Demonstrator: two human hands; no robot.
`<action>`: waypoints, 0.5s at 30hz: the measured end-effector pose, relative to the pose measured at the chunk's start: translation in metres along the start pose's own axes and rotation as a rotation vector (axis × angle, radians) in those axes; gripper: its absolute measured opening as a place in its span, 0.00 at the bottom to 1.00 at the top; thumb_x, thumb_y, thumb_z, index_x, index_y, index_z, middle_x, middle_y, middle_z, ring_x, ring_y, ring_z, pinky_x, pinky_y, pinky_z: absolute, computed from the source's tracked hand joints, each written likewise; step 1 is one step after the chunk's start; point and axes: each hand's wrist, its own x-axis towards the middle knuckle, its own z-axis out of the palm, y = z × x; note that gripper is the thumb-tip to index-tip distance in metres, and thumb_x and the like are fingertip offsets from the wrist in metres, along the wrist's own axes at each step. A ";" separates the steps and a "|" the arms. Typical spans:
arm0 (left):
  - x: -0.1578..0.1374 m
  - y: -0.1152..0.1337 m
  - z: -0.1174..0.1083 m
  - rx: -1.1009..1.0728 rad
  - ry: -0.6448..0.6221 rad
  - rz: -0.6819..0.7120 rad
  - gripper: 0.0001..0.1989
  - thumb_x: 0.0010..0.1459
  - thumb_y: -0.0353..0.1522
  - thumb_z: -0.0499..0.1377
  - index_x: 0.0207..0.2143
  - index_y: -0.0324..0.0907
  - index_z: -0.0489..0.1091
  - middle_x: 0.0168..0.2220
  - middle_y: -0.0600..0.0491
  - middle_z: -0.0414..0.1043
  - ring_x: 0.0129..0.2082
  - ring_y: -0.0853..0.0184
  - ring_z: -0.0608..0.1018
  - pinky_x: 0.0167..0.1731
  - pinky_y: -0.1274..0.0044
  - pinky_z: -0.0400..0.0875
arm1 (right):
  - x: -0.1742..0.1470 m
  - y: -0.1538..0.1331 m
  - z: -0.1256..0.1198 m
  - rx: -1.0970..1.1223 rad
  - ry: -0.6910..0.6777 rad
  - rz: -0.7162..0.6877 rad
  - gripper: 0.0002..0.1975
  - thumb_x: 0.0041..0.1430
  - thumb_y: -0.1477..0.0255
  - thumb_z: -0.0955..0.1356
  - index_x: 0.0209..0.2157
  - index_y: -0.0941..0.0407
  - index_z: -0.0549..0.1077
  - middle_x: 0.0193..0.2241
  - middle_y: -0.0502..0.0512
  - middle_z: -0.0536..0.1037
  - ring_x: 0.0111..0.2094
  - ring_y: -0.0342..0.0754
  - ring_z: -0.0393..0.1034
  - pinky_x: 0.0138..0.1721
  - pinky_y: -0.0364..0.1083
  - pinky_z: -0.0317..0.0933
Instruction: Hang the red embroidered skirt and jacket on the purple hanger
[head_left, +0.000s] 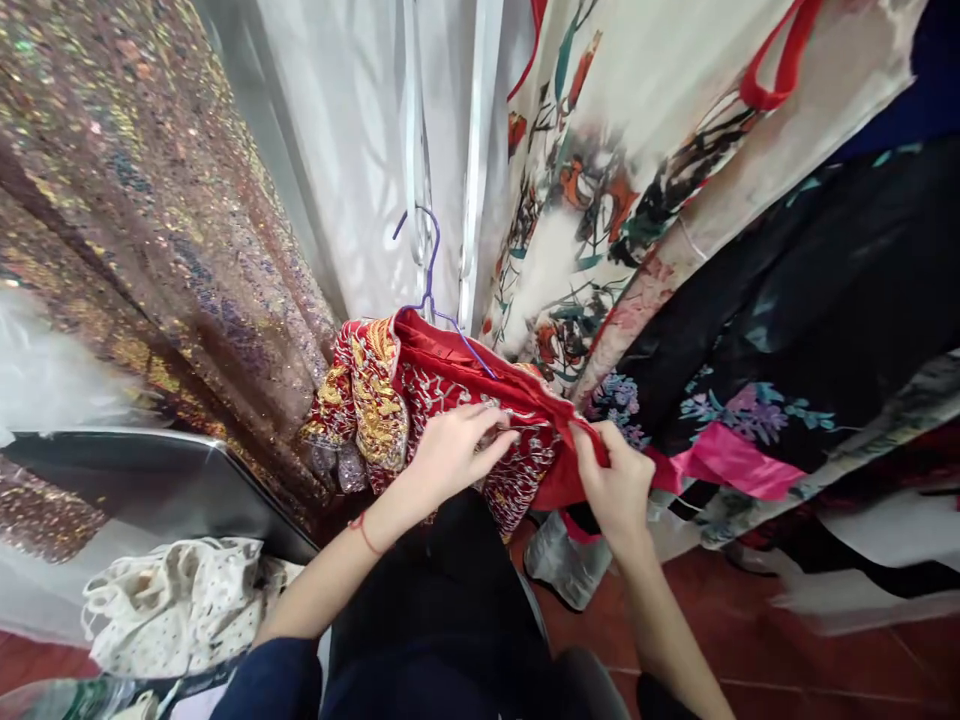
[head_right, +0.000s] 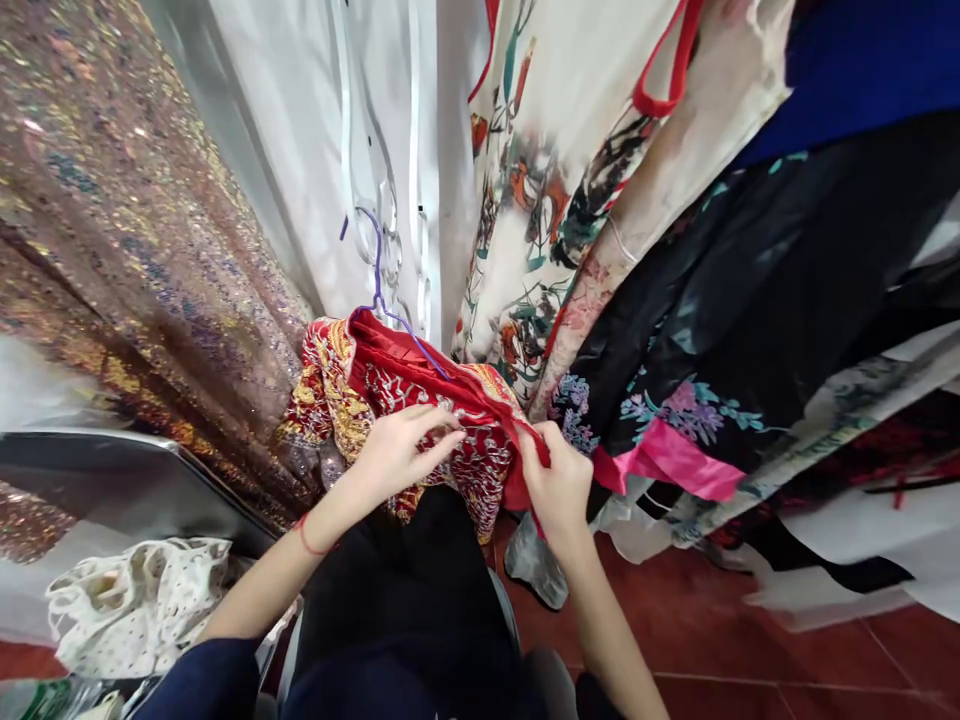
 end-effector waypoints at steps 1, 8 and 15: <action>0.007 0.000 0.013 -0.060 0.022 0.053 0.14 0.69 0.41 0.52 0.43 0.43 0.72 0.39 0.49 0.78 0.40 0.63 0.80 0.43 0.74 0.71 | -0.006 0.000 0.002 0.015 -0.017 0.015 0.15 0.67 0.61 0.63 0.28 0.54 0.70 0.19 0.48 0.73 0.18 0.42 0.65 0.23 0.41 0.56; 0.056 -0.016 0.075 -0.191 0.132 0.081 0.15 0.68 0.37 0.52 0.50 0.37 0.67 0.48 0.40 0.72 0.50 0.55 0.75 0.53 0.62 0.70 | 0.009 -0.014 -0.017 0.085 0.043 0.075 0.13 0.66 0.64 0.62 0.28 0.53 0.66 0.18 0.45 0.66 0.18 0.41 0.58 0.23 0.41 0.54; 0.063 -0.052 0.092 -0.951 0.074 -0.218 0.22 0.63 0.49 0.53 0.47 0.43 0.74 0.54 0.45 0.75 0.61 0.55 0.70 0.66 0.61 0.58 | 0.006 -0.058 -0.008 0.202 -0.114 0.005 0.12 0.67 0.67 0.62 0.27 0.52 0.63 0.18 0.44 0.61 0.18 0.41 0.56 0.22 0.42 0.53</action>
